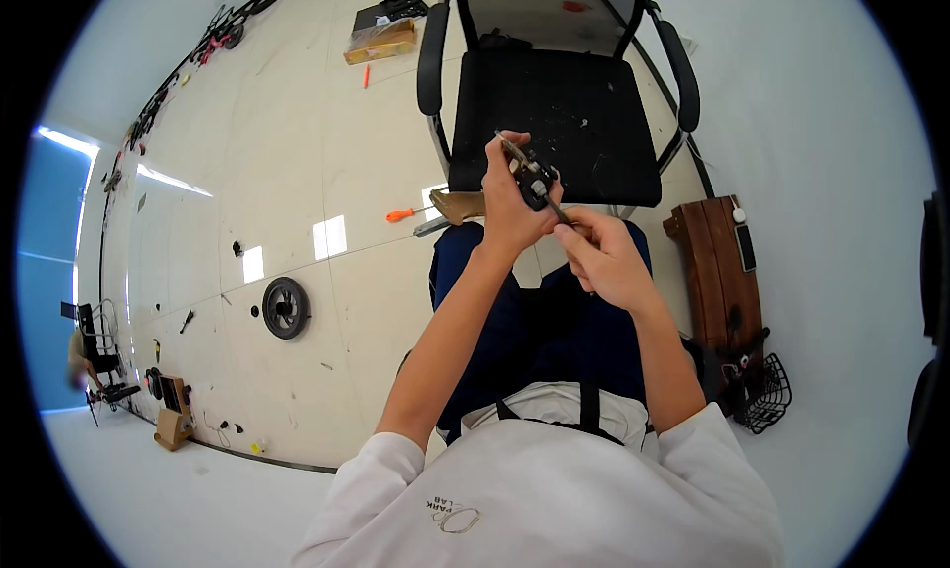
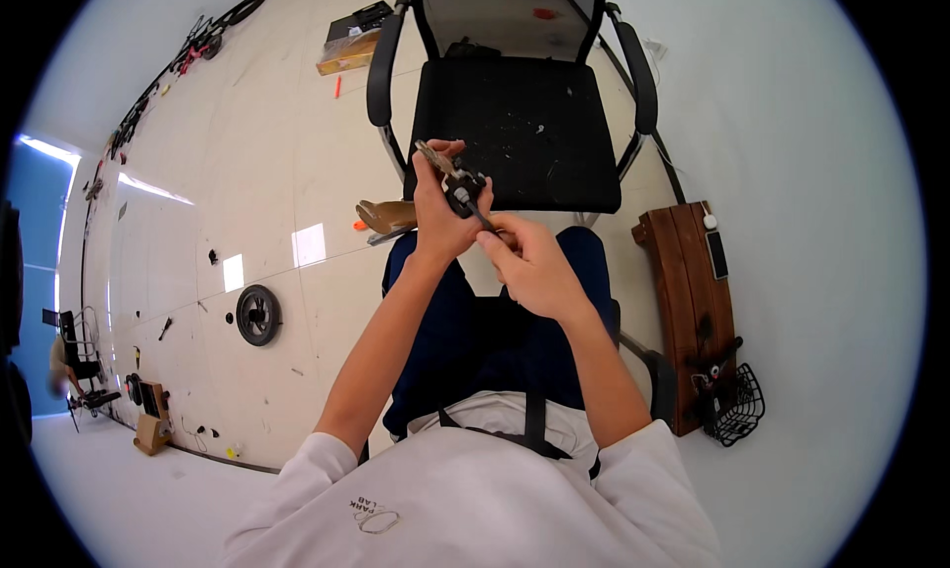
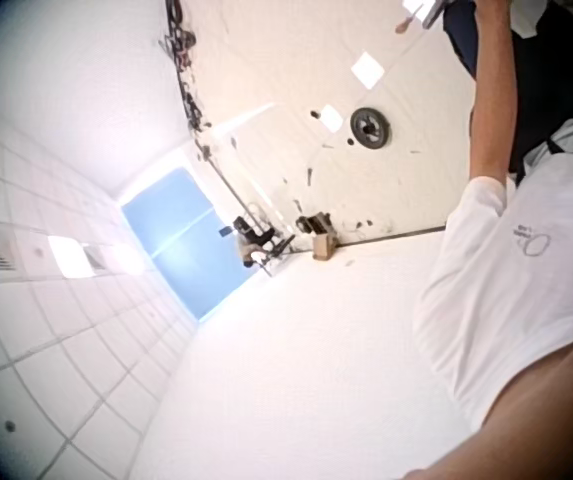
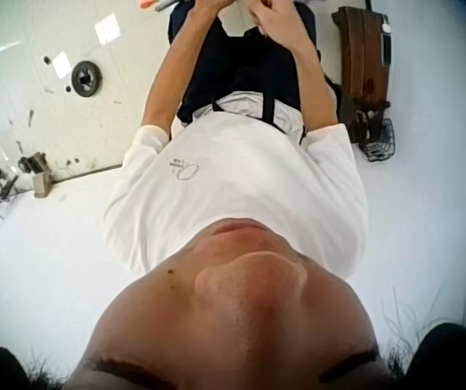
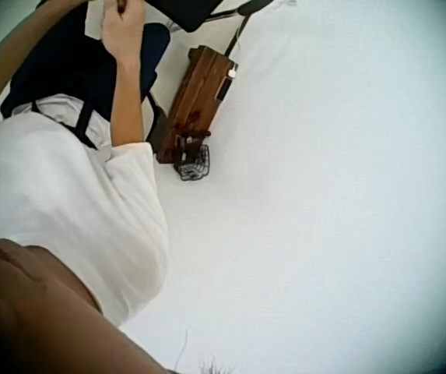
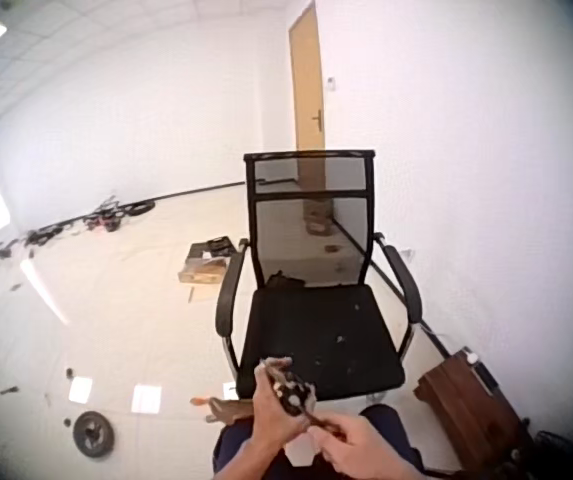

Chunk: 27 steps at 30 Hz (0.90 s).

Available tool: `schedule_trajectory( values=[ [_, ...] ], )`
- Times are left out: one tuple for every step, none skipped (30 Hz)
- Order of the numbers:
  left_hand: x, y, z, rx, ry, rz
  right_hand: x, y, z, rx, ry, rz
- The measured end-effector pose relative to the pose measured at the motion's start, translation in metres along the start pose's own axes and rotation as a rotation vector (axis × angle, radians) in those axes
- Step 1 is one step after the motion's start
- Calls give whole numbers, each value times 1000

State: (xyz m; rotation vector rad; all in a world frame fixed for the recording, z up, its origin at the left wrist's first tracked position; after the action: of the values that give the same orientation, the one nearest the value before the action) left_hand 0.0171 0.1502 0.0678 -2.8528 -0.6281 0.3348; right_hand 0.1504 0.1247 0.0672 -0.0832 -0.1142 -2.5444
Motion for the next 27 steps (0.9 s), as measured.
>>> schedule_trajectory(
  values=[
    [4,0,1,0,-3,11,-4,6,-3,-8,-43,-47],
    [7,0,2,-1,-6,22,-4,12,-8,25,-107,-55],
    [11,0,4,2,-9,32,-5,17,-13,55,-170,-61],
    [12,4,4,16,-21,27,-6,22,-17,84,-234,-67],
    [11,9,6,30,-33,21,-9,26,-16,65,-268,-97],
    [9,13,8,43,-47,14,-10,30,-16,48,-303,-123],
    [6,15,10,80,-51,-11,-12,33,-16,31,-338,-150],
    [2,17,12,118,-55,-37,-18,31,-18,31,-418,-201],
    [-5,24,14,148,-59,-69,-16,26,-12,-4,-509,-255],
    [-8,24,7,120,-73,-65,-17,16,-8,-60,-529,-263],
    [-12,29,11,94,-43,-76,-15,8,-4,-117,-548,-269],
    [-16,29,15,81,-11,-94,-10,-1,-3,-134,-605,-295],
    [-20,27,18,68,21,-113,-3,-10,-2,-151,-661,-318],
    [-22,21,21,57,30,-134,0,-20,4,-166,-672,-391],
    [-27,20,22,41,42,-169,7,-31,8,-198,-695,-396],
    [-30,20,24,22,56,-198,12,-42,12,-230,-718,-408],
    [-33,18,26,3,70,-228,17,-53,14,-261,-741,-420],
    [-34,15,32,-20,119,-245,20,-64,16,-300,-688,-409],
    [-35,16,35,-26,125,-256,26,-70,17,-309,-671,-425],
    [-38,17,37,-33,133,-268,33,-75,18,-318,-653,-441],
    [-39,19,39,-44,142,-279,38,-79,17,-323,-632,-459],
    [-38,18,43,-102,197,-252,39,-83,17,-341,-590,-478],
    [-37,19,42,-104,178,-252,40,-84,17,-343,-560,-491],
    [-38,21,43,-107,154,-255,42,-85,15,-343,-533,-501],
    [-38,22,43,-110,132,-256,44,-86,14,-343,-505,-511],
    [-39,23,41,-93,145,-270,45,-86,13,-340,-514,-515],
    [-41,22,36,-73,155,-286,45,-86,13,-338,-525,-514]
  ],
)
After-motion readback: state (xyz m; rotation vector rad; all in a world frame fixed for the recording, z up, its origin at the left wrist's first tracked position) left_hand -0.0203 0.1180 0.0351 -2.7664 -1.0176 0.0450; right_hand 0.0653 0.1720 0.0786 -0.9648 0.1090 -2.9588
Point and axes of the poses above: each hand's wrist, its own y-axis away from the middle knuckle, its own x-axis out of the palm, z = x × y, the point moved 8 cm from there along -y, towards the middle knuckle, and after that the axes turned 12 degrees about -x, right-handed, at the moved point
